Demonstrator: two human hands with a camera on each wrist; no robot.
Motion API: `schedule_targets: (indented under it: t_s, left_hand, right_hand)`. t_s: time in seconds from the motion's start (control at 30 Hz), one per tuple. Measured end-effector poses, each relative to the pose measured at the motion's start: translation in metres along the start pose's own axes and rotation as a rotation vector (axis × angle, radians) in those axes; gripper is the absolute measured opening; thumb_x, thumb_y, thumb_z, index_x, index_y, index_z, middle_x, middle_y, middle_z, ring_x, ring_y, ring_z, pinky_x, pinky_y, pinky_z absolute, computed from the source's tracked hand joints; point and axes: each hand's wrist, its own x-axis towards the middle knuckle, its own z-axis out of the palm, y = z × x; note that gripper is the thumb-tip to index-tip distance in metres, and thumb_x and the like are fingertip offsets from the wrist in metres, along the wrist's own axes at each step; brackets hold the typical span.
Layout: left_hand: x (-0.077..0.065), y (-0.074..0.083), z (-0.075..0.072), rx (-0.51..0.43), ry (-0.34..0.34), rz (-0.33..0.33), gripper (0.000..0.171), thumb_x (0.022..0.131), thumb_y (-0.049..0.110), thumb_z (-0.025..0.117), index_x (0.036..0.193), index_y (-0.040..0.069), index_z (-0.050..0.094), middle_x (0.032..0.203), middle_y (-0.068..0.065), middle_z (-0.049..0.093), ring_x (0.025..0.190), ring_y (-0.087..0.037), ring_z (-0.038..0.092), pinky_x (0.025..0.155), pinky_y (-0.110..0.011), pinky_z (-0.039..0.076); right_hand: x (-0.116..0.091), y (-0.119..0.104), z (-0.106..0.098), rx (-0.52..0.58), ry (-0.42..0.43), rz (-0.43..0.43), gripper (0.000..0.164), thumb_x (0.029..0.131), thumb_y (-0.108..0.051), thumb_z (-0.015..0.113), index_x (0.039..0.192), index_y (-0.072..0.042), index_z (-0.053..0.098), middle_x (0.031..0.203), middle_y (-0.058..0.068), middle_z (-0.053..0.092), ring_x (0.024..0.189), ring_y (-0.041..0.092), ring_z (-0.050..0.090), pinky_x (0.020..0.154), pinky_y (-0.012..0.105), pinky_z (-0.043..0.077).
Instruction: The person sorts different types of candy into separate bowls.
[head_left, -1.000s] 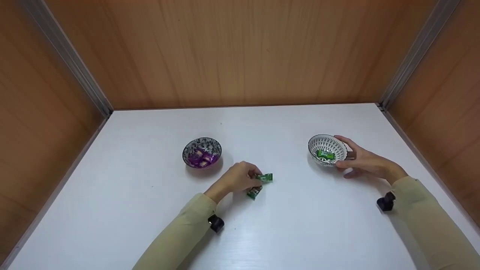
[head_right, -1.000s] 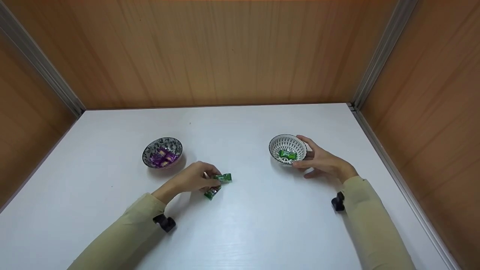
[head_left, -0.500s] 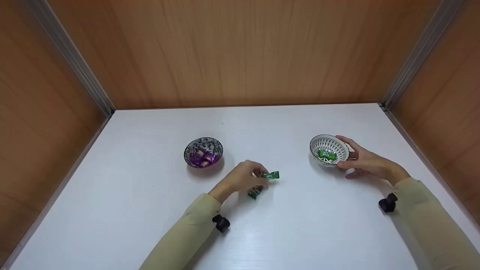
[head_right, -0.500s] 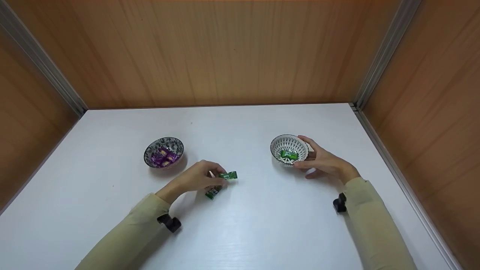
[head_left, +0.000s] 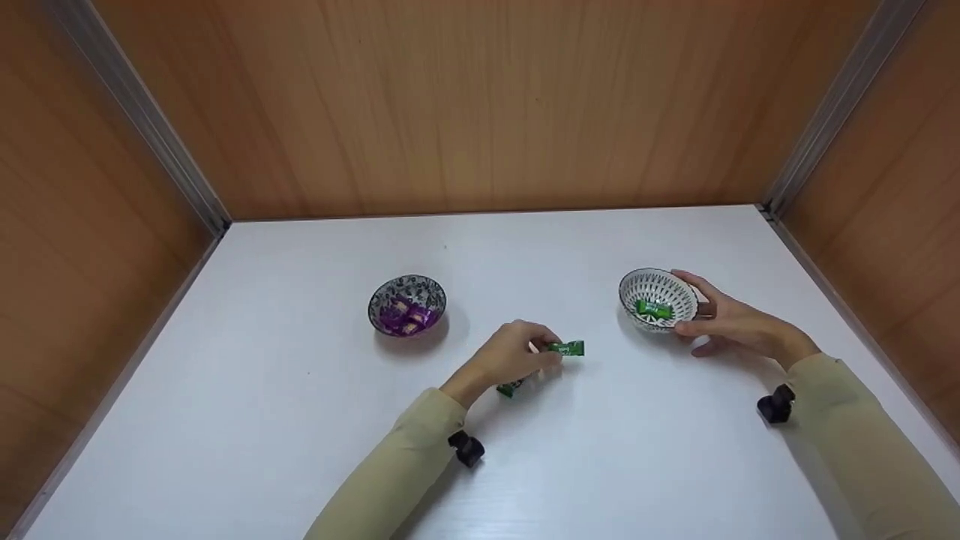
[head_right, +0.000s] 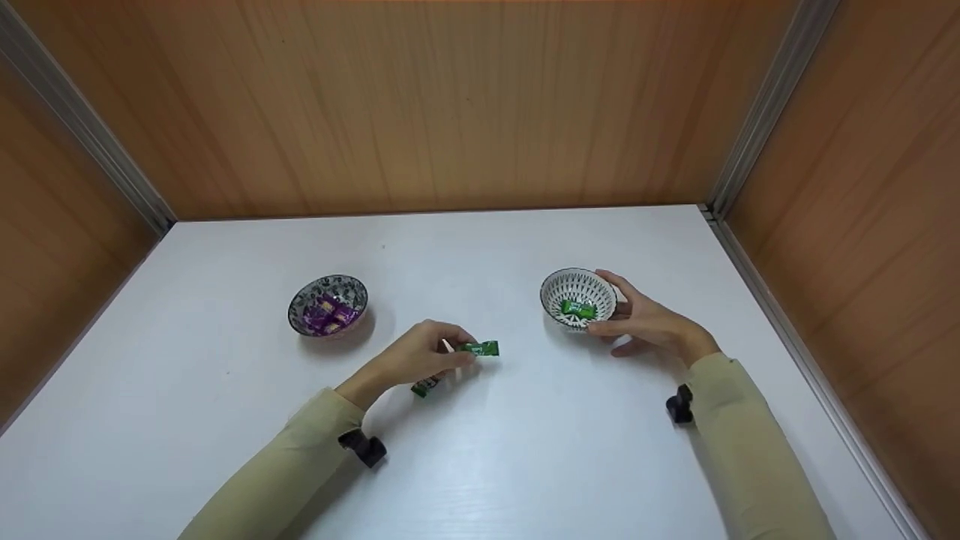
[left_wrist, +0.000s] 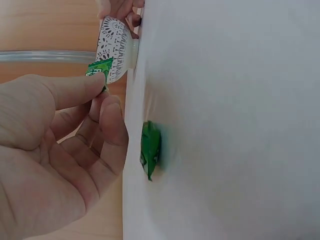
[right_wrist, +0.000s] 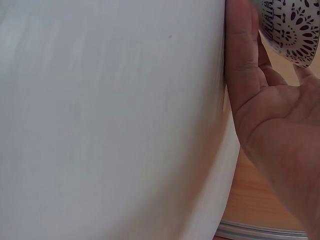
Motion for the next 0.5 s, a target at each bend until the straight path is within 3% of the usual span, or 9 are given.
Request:
schedule_targets:
  t_s: [0.23, 0.5]
  left_hand:
    - [0.013, 0.010, 0.011, -0.055, 0.019, -0.012, 0.017, 0.098, 0.017, 0.069, 0.112, 0.009, 0.075, 0.091, 0.004, 0.066, 0.067, -0.009, 0.060, 0.057, -0.021, 0.051]
    - [0.027, 0.021, 0.019, -0.130, 0.039, -0.061, 0.018, 0.100, 0.017, 0.067, 0.114, 0.008, 0.075, 0.093, 0.000, 0.069, 0.080, -0.018, 0.069, 0.063, -0.024, 0.056]
  right_hand:
    - [0.000, 0.000, 0.000, 0.008, 0.000, 0.000, 0.101, 0.093, -0.020, 0.076, 0.161, -0.042, 0.005, 0.151, 0.025, 0.029, 0.126, 0.041, 0.045, 0.089, 0.053, 0.057]
    - [-0.001, -0.001, 0.001, -0.005, 0.005, 0.019, 0.101, 0.093, -0.024, 0.076, 0.161, -0.044, 0.003, 0.151, 0.027, 0.028, 0.125, 0.041, 0.047, 0.091, 0.053, 0.056]
